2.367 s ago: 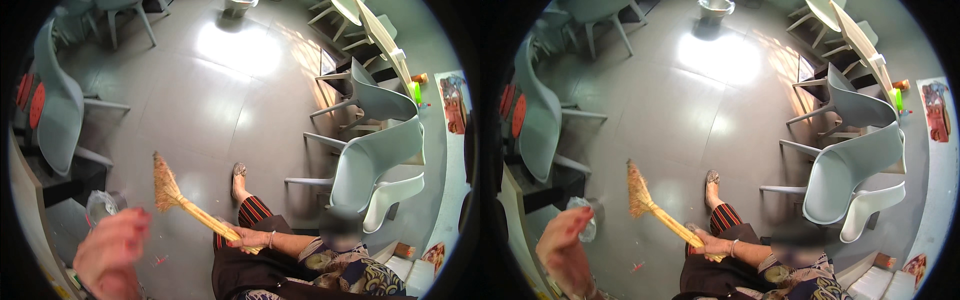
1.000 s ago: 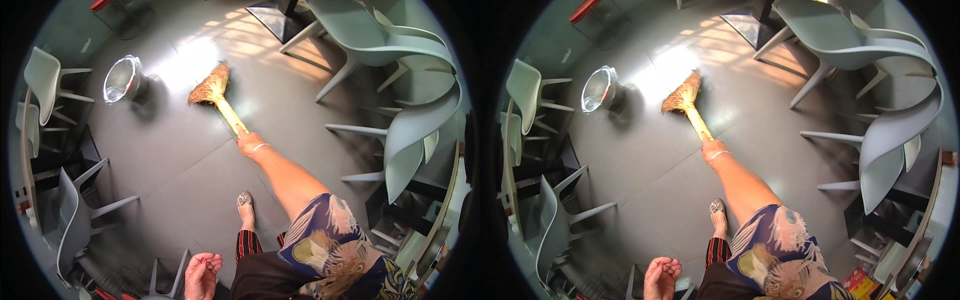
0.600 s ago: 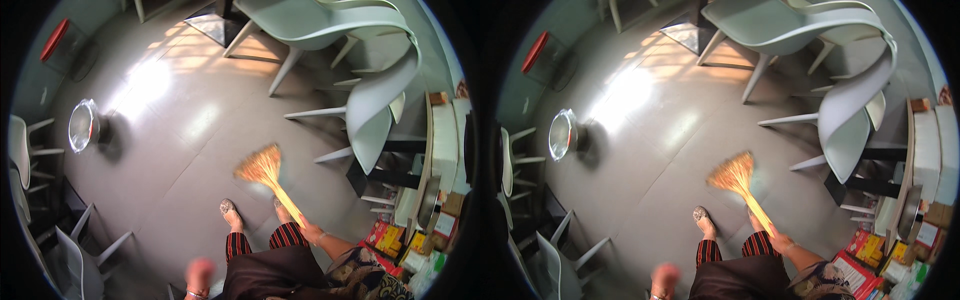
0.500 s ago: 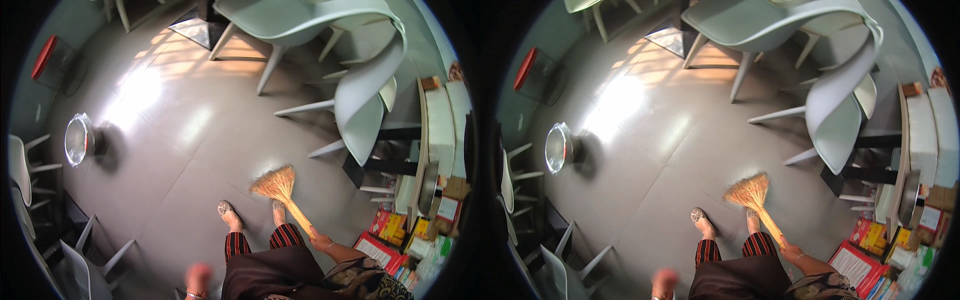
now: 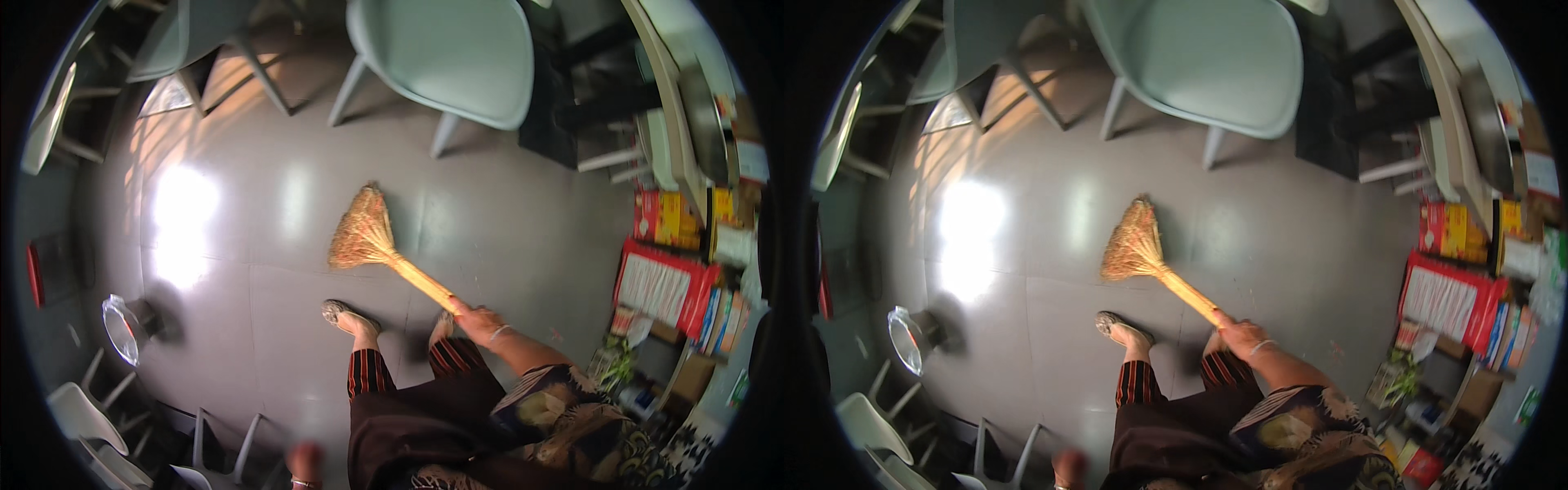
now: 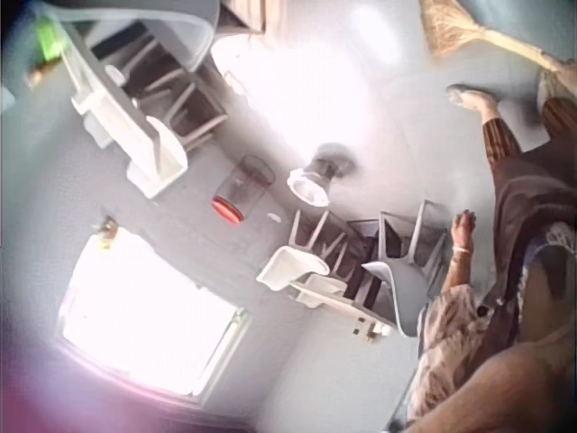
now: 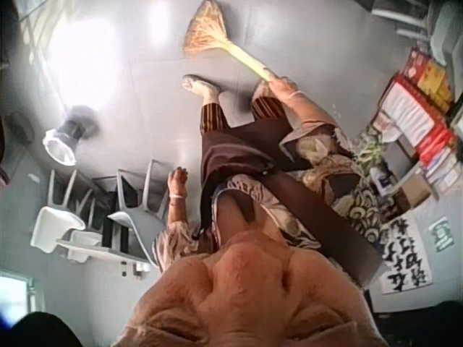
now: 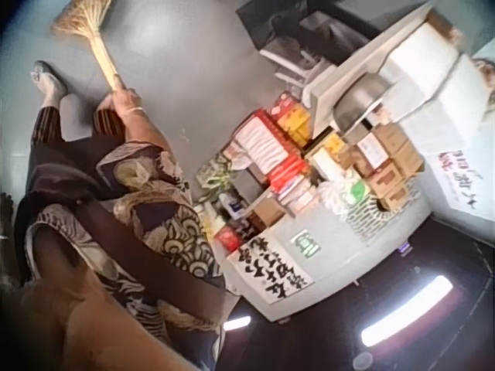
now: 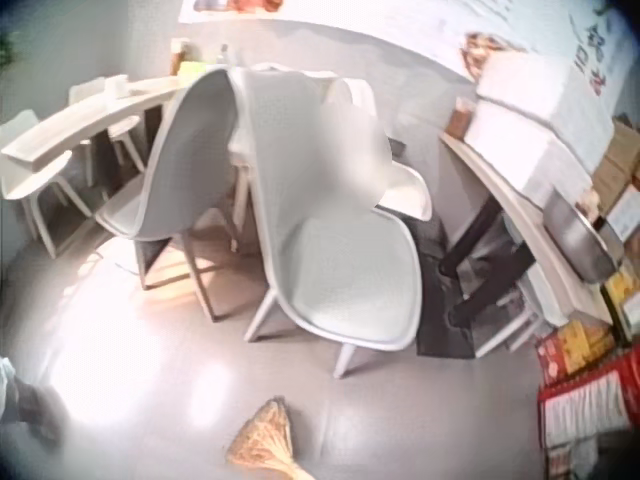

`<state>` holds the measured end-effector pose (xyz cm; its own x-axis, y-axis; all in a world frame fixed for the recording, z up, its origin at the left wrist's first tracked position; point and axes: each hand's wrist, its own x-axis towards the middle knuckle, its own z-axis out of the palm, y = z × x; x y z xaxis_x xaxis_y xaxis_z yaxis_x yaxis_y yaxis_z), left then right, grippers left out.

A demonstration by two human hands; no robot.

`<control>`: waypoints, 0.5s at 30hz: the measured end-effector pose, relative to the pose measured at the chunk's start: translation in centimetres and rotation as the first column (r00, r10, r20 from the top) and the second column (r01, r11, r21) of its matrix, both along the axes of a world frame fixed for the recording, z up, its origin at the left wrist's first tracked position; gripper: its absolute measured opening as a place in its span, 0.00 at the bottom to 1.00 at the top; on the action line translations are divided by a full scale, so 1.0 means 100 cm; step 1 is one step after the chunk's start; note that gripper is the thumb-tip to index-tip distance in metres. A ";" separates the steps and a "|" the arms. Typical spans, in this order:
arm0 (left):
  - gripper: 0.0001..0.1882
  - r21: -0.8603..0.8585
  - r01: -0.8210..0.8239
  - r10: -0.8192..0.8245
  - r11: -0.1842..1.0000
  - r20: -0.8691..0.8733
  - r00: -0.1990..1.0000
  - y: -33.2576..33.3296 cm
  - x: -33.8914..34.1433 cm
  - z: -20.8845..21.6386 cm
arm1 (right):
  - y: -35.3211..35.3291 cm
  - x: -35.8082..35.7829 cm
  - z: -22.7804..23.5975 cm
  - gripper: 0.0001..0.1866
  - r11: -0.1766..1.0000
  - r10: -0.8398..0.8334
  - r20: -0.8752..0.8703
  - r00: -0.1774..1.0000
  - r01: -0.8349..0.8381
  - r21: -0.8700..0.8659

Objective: The person sweeps the floor of a small shop or storage area using a traditional straw broom. They move chairs and stools out of the way to access the floor, sweep debris into a pile, and then use a dustpan to collect the dirt.

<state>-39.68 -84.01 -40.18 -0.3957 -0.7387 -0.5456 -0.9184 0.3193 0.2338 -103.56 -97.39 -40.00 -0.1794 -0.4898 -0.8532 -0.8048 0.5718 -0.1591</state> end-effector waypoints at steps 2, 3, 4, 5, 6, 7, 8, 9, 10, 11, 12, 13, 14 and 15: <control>0.06 0.062 0.146 -0.150 0.987 0.064 0.987 -0.006 0.005 -0.008 | 0.074 -0.048 0.004 0.28 0.996 -0.089 -0.021 0.996 0.089 0.025; 0.04 0.096 0.212 -0.220 0.973 0.092 0.971 -0.015 -0.001 -0.005 | 0.115 -0.072 0.011 0.28 0.988 -0.141 -0.026 0.990 0.142 0.053; 0.02 0.045 0.208 -0.212 0.977 0.081 0.974 -0.027 -0.016 -0.001 | 0.155 -0.096 0.018 0.29 0.981 -0.173 -0.076 0.982 0.178 0.070; 0.03 0.065 0.231 -0.235 0.971 0.069 0.970 -0.042 -0.035 0.009 | 0.194 -0.117 0.026 0.31 0.969 -0.227 -0.125 0.966 0.237 0.075; 0.03 0.067 0.273 -0.277 0.960 0.067 0.959 -0.061 -0.057 0.020 | 0.229 -0.137 0.034 0.30 0.962 -0.216 -0.178 0.960 0.241 0.128; 0.03 0.035 0.352 -0.354 0.935 0.087 0.931 -0.081 -0.079 0.033 | 0.260 -0.155 0.043 0.30 0.948 -0.220 -0.226 0.949 0.263 0.181; 0.05 0.132 0.357 -0.369 0.925 0.089 0.925 -0.100 -0.107 0.037 | 0.288 -0.172 0.053 0.30 0.937 -0.193 -0.298 0.935 0.266 0.228; 0.05 0.119 0.334 -0.332 0.935 -0.039 0.942 -0.116 -0.130 0.044 | 0.310 -0.184 0.063 0.30 0.912 -0.170 -0.364 0.916 0.286 0.295; 0.05 0.071 0.352 -0.339 0.933 -0.148 0.929 -0.129 -0.151 0.048 | 0.327 -0.197 0.072 0.30 0.907 -0.203 -0.373 0.905 0.317 0.277; 0.05 0.020 0.374 -0.358 0.927 -0.247 0.900 -0.139 -0.168 0.050 | 0.341 -0.206 0.082 0.31 0.870 -0.242 -0.386 0.890 0.376 0.320; 0.03 -0.068 0.409 -0.412 0.910 -0.268 0.871 -0.146 -0.180 0.051 | 0.351 -0.209 0.091 0.31 0.868 -0.308 -0.381 0.872 0.421 0.263; 0.01 -0.280 0.508 -0.568 0.814 -0.204 0.798 -0.153 -0.190 0.047 | 0.359 -0.210 0.100 0.31 0.844 -0.373 -0.378 0.847 0.479 0.242; 0.06 0.081 0.235 -0.191 0.968 -0.363 0.912 -0.159 -0.195 0.044 | 0.364 -0.206 0.106 0.31 0.841 -0.424 -0.389 0.818 0.515 0.167; 0.09 0.262 0.151 -0.037 0.953 -0.395 0.918 -0.162 -0.201 0.038 | 0.367 -0.200 0.110 0.30 0.850 -0.412 -0.364 0.835 0.496 0.177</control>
<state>-59.76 -100.23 -36.39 -0.6751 -0.5258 -0.5174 -0.7087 0.2677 0.6527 -123.56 -60.71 -29.02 -0.5946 -0.0628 -0.8016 -0.4264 0.8698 0.2482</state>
